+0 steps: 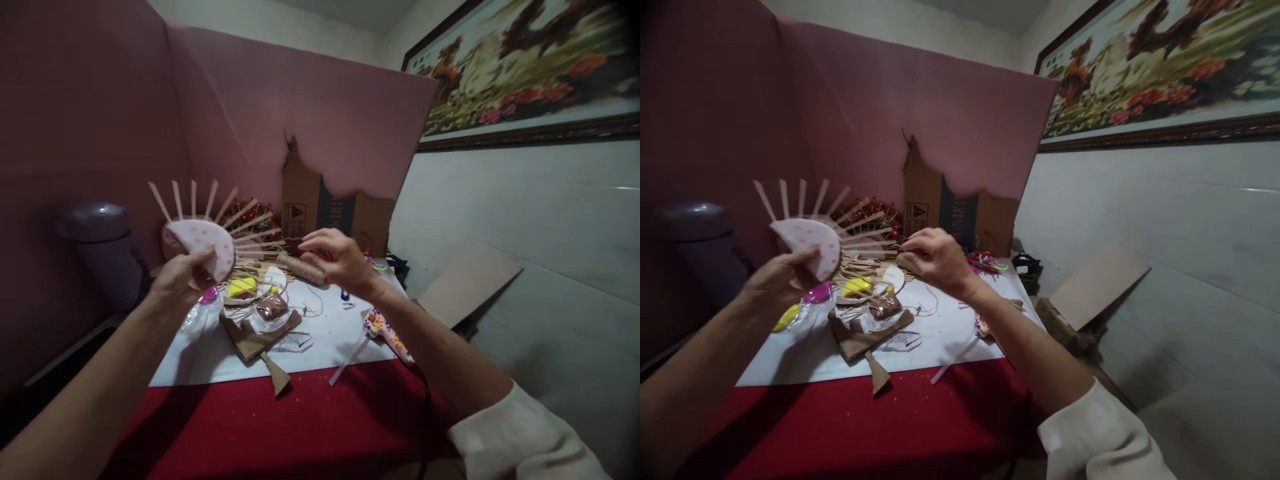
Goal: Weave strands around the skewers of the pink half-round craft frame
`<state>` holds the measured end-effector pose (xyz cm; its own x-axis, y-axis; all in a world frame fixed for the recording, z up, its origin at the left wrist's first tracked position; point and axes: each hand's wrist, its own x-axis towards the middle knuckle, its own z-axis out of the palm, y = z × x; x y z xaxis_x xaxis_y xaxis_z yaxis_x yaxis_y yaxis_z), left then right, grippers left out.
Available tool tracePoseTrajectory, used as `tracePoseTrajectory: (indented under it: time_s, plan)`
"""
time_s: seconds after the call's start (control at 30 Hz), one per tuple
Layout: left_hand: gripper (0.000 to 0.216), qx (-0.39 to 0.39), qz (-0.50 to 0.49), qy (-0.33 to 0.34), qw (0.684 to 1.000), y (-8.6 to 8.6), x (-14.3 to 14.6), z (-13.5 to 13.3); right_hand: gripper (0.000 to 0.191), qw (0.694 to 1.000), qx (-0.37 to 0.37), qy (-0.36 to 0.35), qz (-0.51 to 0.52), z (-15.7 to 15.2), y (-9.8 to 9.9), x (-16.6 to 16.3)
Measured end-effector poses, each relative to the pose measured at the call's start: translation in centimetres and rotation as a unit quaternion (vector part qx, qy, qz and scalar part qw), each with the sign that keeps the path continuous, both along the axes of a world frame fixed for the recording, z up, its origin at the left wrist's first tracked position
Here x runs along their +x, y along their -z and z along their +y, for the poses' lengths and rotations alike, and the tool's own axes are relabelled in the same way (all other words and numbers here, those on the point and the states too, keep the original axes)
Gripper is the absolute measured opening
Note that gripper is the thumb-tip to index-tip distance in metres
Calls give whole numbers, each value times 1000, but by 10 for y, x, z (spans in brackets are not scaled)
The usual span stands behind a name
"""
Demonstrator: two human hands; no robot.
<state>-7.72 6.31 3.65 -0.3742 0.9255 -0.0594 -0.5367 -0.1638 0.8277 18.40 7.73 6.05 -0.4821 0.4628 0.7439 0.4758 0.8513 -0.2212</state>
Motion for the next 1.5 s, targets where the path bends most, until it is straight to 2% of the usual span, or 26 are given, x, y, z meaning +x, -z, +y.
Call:
tracePoseTrajectory:
  time_s: [0.1,0.2,0.33,0.43,0.47,0.53,0.63,0.7,0.77,0.83,1.0,1.1,1.2,1.27,1.33,1.4,1.47,1.5]
  plan:
    - [20,82,-48,13,995,-13,9,-8,18,984,-16,54,169,-9,-11,33]
    - [23,120,-74,25,990,-14,19,-10,23,954,-44,91,281,-18,3,42]
    - [25,127,-85,44,987,-8,30,-8,22,957,-105,75,261,-22,34,29]
    - [22,133,-85,58,986,-6,35,-8,18,965,-135,21,224,-22,45,16]
    - [22,132,-88,67,985,-6,37,-9,22,966,-151,-3,209,-22,45,13]
    - [21,125,-98,85,984,-4,41,-11,44,962,-199,-67,174,-24,43,9]
    - [20,120,-113,95,982,1,47,-12,65,921,-312,-190,132,-30,42,4]
    - [21,128,-114,94,981,5,48,-12,58,885,-378,-224,155,-34,48,0]
    - [22,126,-122,82,981,10,46,-11,38,864,-407,-197,220,-35,58,-3]
    - [22,109,-139,61,982,13,41,-9,25,854,-397,-148,301,-33,69,-3]
    - [19,86,-174,2,981,17,21,-4,25,808,-315,-65,494,-12,84,12]
    - [19,89,-178,-12,980,17,13,-5,22,799,-261,-8,542,1,85,23]
    - [19,90,-176,-7,980,16,13,-9,16,815,-201,56,540,7,85,32]
    - [20,89,-174,-6,981,16,15,-11,13,861,-193,127,453,8,86,34]
    - [19,86,-169,-8,982,17,18,-13,25,924,-195,169,283,5,87,32]
    - [17,82,-162,-1,983,19,23,-14,50,972,-176,119,101,-3,87,27]
    - [17,77,-154,14,985,21,28,-15,72,990,-140,5,-17,-15,86,19]
    - [16,76,-150,22,986,23,31,-16,77,991,-125,-41,-39,-21,85,16]
